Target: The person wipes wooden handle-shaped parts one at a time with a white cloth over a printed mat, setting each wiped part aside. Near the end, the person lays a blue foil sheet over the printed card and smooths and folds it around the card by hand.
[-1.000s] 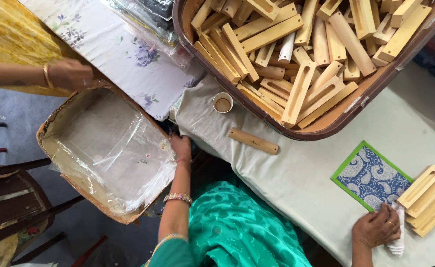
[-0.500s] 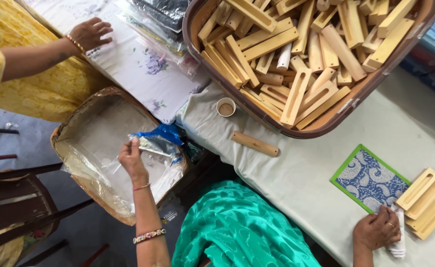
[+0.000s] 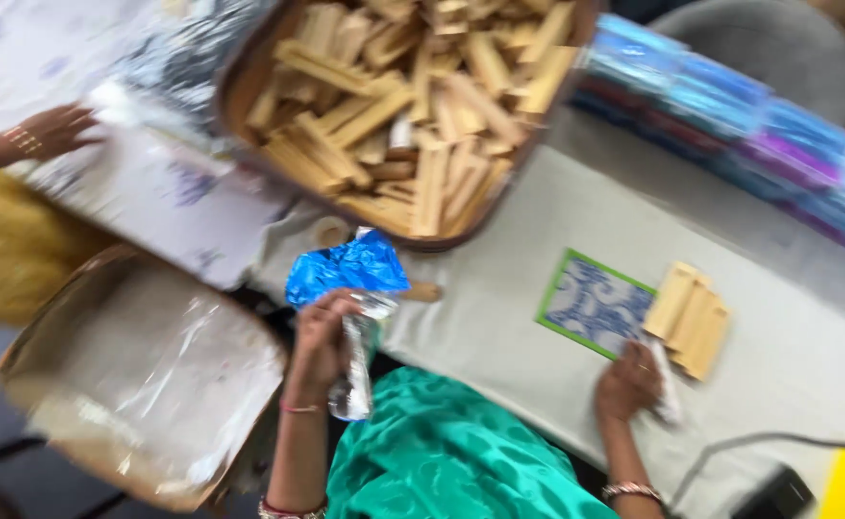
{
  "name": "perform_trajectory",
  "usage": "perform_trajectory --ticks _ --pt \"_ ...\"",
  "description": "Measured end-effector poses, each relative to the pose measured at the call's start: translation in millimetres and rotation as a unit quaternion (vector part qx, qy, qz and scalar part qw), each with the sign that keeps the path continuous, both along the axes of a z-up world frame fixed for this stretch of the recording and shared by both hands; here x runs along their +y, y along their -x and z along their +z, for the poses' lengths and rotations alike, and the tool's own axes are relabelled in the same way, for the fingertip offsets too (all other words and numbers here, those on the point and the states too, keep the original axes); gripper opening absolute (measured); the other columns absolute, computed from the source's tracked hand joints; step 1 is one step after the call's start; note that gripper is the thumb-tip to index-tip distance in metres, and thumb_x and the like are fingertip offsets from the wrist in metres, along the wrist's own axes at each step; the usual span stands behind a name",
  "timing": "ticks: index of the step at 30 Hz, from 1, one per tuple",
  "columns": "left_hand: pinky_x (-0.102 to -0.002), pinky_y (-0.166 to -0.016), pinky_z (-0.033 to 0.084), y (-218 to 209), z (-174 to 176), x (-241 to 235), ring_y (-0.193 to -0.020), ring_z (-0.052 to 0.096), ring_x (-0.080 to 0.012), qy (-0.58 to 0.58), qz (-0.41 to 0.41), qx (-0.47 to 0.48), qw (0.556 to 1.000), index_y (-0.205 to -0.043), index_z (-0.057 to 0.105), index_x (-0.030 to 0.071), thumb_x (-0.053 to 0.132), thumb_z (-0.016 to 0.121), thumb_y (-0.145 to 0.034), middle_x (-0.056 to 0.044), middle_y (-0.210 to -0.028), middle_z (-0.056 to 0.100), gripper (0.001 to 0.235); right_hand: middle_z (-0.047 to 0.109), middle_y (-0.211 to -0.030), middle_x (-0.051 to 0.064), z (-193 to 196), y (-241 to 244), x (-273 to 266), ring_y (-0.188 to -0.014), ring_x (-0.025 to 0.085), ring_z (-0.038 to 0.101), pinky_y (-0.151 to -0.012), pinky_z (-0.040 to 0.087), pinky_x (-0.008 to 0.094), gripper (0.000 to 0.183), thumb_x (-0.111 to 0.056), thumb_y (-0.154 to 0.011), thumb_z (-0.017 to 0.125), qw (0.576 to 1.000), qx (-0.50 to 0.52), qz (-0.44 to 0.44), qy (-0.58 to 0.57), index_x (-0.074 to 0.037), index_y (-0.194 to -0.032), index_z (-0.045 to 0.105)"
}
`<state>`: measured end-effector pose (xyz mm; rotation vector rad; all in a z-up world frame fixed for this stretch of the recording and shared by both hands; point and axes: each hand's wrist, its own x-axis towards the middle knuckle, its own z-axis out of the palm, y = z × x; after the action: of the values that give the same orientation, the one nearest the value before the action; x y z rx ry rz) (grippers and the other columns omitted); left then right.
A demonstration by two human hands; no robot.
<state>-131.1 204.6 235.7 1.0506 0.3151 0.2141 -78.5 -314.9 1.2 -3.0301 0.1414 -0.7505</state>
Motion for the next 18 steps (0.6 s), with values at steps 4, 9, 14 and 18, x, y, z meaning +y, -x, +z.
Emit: perform_trajectory --ticks 4,9,14,18 --pt "-0.027 -0.079 0.052 -59.9 -14.3 -131.4 -0.088 0.062 -0.0121 -0.128 -0.201 0.001 0.971 -0.102 0.072 0.000 0.018 0.072 -0.093 -0.004 -0.093 0.068 0.020 0.062 -0.139 0.005 -12.0 -8.9 -14.0 -0.134 0.028 0.053 -0.109 0.038 0.052 0.041 -0.017 -0.089 0.067 0.999 0.008 -0.026 -0.033 -0.016 -0.130 0.069" --pt "-0.036 -0.076 0.054 -105.0 -63.9 -274.3 -0.086 0.066 -0.0239 -0.378 -0.340 -0.154 0.847 -0.106 0.072 0.003 0.030 0.074 -0.090 -0.011 -0.096 0.068 0.031 0.066 -0.132 0.007 21.9 -11.7 -20.2 -0.128 0.027 0.060 -0.110 0.047 0.045 0.040 -0.035 -0.098 0.067 0.944 0.033 0.020 -0.327 -0.012 -0.130 0.067" --pt "-0.044 -0.086 0.055 -95.9 -104.4 -359.4 -0.102 0.066 -0.0336 -0.478 -0.431 -0.227 0.731 -0.108 0.071 0.006 0.034 0.073 -0.088 -0.015 -0.110 0.068 0.034 0.071 -0.124 0.004 66.9 -21.4 -37.2 -0.116 0.019 0.065 -0.098 0.051 0.037 0.049 -0.045 -0.100 0.059 0.674 0.148 0.028 -0.723 -0.009 -0.133 0.065" --pt "-0.047 -0.094 0.053 -81.8 -118.4 -383.4 -0.112 0.063 -0.0347 -0.509 -0.489 -0.207 0.677 -0.115 0.071 0.010 0.031 0.072 -0.084 -0.012 -0.121 0.067 0.038 0.065 -0.107 0.010 39.1 -29.3 -51.6 -0.088 0.017 0.062 -0.073 0.050 0.031 0.058 -0.035 -0.093 0.073 0.613 0.295 -0.027 -0.732 -0.009 -0.144 0.061"
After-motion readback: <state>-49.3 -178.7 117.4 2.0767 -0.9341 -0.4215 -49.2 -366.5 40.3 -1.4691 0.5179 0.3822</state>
